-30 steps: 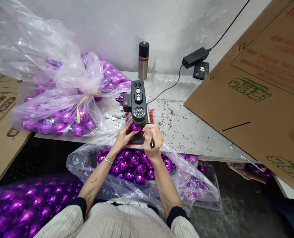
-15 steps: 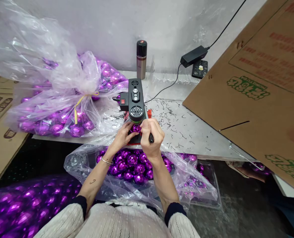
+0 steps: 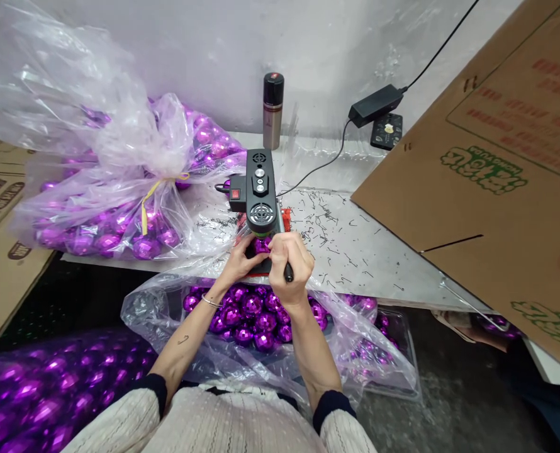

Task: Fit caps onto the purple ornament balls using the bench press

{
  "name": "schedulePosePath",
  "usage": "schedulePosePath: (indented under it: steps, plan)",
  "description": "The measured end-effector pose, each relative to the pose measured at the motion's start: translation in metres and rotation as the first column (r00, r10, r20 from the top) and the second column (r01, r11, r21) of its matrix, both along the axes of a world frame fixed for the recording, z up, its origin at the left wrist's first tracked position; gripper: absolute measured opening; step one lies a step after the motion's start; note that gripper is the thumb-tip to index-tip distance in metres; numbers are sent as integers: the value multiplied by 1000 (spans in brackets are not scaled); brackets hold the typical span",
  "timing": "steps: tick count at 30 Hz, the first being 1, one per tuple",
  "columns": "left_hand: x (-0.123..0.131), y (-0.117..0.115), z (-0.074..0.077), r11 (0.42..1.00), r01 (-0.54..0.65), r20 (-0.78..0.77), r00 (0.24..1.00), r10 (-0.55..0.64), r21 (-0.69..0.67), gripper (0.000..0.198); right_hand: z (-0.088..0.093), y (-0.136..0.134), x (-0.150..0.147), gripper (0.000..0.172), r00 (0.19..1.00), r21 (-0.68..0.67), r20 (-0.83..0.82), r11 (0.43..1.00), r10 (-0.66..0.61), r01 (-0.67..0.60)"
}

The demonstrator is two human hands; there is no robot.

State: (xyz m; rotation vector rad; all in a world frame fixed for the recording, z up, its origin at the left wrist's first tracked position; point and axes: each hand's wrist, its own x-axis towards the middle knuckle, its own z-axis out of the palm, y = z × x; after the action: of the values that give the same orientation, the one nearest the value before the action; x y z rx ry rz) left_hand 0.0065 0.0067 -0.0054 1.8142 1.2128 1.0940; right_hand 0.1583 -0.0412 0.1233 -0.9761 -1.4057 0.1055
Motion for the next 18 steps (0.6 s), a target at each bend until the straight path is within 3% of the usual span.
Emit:
schedulePosePath:
  steps: [6, 14, 18]
  plan:
    - [1, -7, -16, 991, -56, -85, 994, 67, 120, 63, -15, -1, 2, 29, 999, 69, 14, 997, 39, -40]
    - [0, -6, -19, 980, -47, -145, 987, 75, 191, 62, -57, 0, -2, 31, 1000, 115, -16, 993, 23, -21]
    - [0, -7, -19, 979, -51, -141, 987, 79, 196, 62, -68, 4, -4, 31, 997, 169, -64, 985, 43, -32]
